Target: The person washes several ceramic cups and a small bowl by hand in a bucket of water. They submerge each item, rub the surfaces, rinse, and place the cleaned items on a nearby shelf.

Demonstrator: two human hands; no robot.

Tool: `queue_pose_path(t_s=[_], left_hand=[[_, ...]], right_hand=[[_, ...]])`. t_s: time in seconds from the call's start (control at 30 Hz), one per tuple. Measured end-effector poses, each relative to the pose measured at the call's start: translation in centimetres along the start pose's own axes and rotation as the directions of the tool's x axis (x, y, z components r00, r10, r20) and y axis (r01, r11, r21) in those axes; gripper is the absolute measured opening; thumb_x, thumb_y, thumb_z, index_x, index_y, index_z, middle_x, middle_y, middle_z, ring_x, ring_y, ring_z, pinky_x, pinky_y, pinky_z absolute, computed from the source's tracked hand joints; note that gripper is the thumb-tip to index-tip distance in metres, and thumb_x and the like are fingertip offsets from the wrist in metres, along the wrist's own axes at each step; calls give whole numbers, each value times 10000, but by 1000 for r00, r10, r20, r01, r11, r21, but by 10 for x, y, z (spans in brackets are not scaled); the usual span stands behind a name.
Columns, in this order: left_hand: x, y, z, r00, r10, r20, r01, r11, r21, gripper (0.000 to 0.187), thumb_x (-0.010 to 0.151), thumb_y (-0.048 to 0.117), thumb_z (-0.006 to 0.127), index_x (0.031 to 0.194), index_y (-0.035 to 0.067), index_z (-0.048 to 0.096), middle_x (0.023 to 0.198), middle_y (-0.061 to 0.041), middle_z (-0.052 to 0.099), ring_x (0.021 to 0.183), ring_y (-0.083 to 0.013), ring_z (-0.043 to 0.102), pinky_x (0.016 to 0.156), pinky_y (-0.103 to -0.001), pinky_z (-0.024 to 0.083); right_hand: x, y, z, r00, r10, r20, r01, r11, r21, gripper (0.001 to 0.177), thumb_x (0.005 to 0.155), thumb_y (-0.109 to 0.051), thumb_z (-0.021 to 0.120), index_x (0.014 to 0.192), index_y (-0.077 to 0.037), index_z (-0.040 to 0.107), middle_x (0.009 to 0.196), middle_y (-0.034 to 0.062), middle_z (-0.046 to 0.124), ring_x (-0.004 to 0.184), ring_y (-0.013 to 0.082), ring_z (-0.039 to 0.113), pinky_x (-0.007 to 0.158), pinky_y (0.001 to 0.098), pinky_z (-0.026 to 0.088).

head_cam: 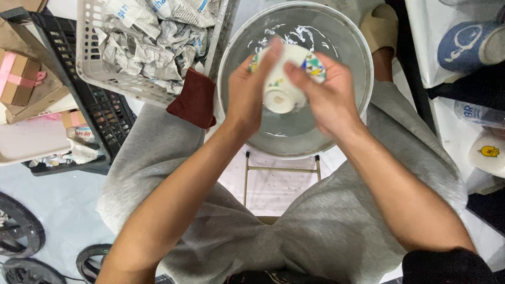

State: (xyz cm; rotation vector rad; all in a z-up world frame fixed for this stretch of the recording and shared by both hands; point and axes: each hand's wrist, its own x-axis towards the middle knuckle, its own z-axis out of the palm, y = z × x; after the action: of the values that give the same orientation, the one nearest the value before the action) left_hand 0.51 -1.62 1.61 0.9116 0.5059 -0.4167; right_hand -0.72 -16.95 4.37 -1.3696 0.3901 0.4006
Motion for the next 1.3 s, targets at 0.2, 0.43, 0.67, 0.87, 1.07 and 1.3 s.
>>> queue_pose_path(t_s=[0.2,0.43,0.67,0.87,1.07,1.3], left_hand=[[-3,0,2,975,91,201,-150,941,302,399,918,317,805,1117,13,640,987,-70,711,861,-113,688,715,-260,585],[11,-9,-6,996,-86,3,82,962,261,425,932,352,784,1022,-35,635,925,-113,706,755,-149,663,630,-285,545],[14,-20,-17,994,-110,5,109,973,-202,524,1019,474,490,1149,-3,661,1050,-95,726,933,-161,705,815,-338,586],[0,-35,-4,998,-62,24,59,991,117,513,1016,495,587,1104,-3,674,966,-50,692,849,-92,643,735,-271,541],[1,-44,-6,996,73,43,-84,911,403,476,945,425,754,1000,-34,644,839,-54,654,680,-91,581,554,-289,466],[30,-44,-24,921,-325,-215,257,921,-291,486,994,413,503,1188,-8,646,1033,-130,737,861,-251,745,745,-401,625]], right_hand=[[13,18,-24,972,-171,-163,141,974,-180,522,1152,-422,517,854,-30,689,789,-24,661,694,18,540,620,224,456],[7,14,-16,995,37,-93,-28,995,93,333,1080,-320,600,986,-13,687,876,33,722,740,69,636,677,249,524],[-7,-5,1,999,-25,37,20,992,125,361,906,-129,764,1216,5,638,1118,63,730,1005,90,706,911,248,586],[0,4,-12,950,-237,-204,208,966,-156,343,1107,-296,667,898,-24,688,822,-19,658,724,23,550,626,216,444],[7,13,-14,943,-297,-151,223,899,-377,510,1137,-356,558,734,-60,657,638,-43,581,564,13,485,516,213,353],[-1,5,0,995,-9,97,10,1000,-9,249,1011,-180,721,1201,-27,675,1057,27,739,915,67,686,795,225,573]])
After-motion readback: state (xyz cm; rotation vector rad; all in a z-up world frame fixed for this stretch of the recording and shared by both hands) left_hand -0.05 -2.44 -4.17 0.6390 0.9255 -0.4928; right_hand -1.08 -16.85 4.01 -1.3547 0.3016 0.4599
